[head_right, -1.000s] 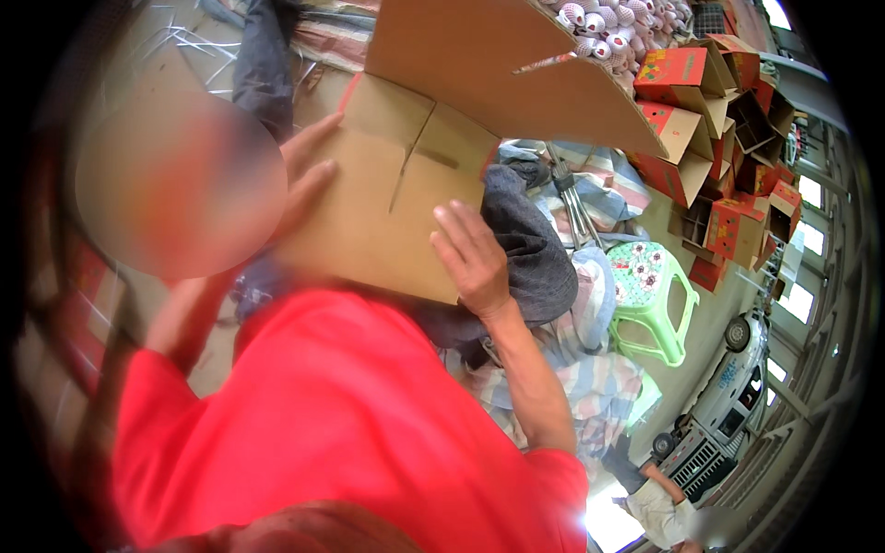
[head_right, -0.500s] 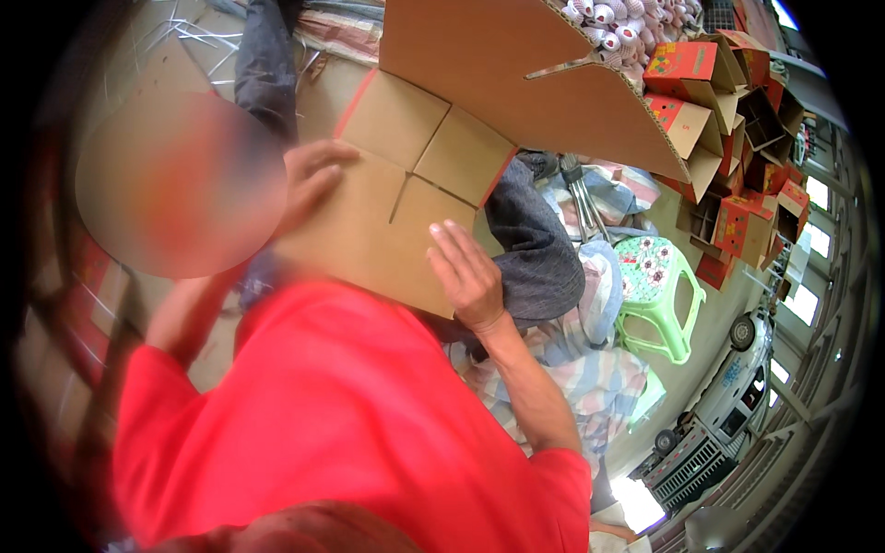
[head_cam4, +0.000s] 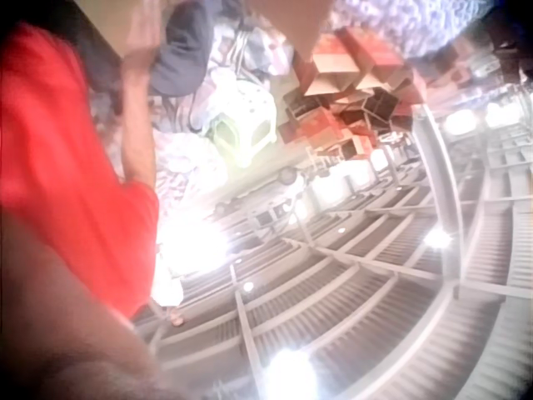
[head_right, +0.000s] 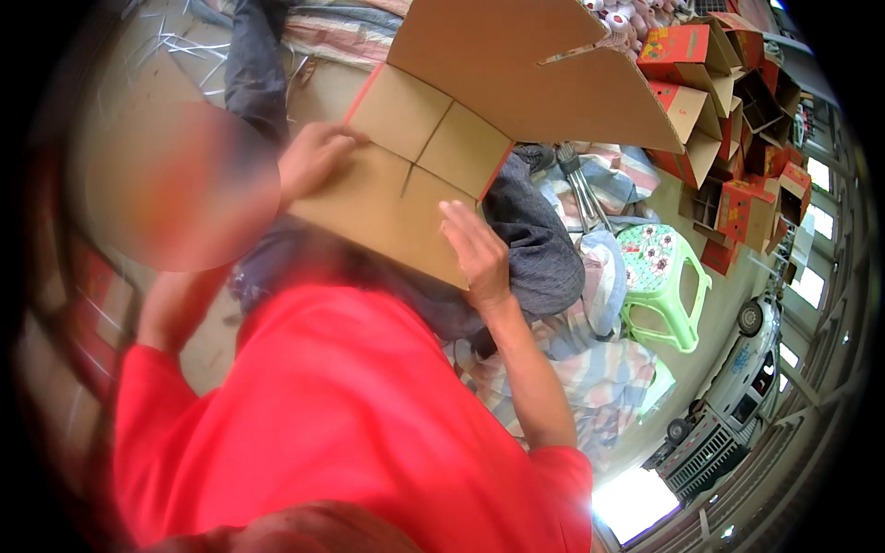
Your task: The person sits on the floor and repeatedly folds flat cardboard sheets into small boxes, tucking flaps to form the structure. The person handles multiple boxes one at a time, placing each completed box aside.
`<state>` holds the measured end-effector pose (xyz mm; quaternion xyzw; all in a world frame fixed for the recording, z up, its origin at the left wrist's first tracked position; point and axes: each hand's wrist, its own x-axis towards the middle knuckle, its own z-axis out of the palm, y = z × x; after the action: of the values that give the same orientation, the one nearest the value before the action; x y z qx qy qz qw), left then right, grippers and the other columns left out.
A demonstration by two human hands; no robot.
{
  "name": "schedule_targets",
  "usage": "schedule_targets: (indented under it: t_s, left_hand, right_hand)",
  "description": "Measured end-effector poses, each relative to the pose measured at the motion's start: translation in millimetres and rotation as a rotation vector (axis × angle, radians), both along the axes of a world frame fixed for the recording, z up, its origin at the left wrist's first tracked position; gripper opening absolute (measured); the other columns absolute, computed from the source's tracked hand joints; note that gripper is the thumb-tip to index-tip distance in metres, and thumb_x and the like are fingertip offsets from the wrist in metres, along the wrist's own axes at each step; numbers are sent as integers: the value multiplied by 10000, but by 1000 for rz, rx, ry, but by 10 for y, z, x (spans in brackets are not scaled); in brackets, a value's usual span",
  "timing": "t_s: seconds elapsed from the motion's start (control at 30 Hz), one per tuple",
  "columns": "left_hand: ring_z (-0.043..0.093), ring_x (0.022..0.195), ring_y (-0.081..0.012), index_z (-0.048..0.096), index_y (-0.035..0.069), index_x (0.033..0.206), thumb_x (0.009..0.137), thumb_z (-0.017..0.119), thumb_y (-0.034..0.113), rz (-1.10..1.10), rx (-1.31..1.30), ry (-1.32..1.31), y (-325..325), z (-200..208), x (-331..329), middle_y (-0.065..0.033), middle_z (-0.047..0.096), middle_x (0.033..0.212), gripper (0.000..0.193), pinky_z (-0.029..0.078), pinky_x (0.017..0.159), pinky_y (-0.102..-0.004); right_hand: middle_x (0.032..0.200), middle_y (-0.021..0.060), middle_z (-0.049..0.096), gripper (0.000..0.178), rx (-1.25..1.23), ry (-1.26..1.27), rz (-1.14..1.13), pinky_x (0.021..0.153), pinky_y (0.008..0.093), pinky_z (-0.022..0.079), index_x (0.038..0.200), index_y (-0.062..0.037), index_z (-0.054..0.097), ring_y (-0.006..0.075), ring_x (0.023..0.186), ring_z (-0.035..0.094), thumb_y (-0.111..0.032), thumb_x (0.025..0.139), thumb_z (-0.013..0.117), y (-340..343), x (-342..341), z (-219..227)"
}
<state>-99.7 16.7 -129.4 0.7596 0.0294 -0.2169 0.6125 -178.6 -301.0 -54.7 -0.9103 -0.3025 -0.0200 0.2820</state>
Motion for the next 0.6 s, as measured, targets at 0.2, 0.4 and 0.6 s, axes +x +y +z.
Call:
schedule_targets:
  t_s: [0.2,0.4,0.6]
  left_hand:
    - [719,946,-376,760,-1,1150,1006,639,406,0,339,-99,49,665,40,-222,750,1027,449,554,889,-413]
    - [629,1190,-332,704,22,1152,982,687,381,-437,256,-730,283,979,-160,-149,705,1153,398,450,1027,-469]
    - [639,1086,-325,727,61,1039,990,693,409,-381,319,-620,150,639,39,-111,718,1074,353,458,964,-441]
  right_hand:
    - [1283,206,735,239,1,49,8,1008,451,585,1101,42,700,394,1211,709,-46,879,696,-77,124,-48]
    - [1290,211,730,254,36,129,-44,1027,455,576,1128,35,699,401,1233,695,-84,905,685,-13,199,-116]
    - [1309,208,707,255,-2,192,-117,1088,448,517,1132,20,700,432,1234,659,-70,894,684,-33,343,-149]
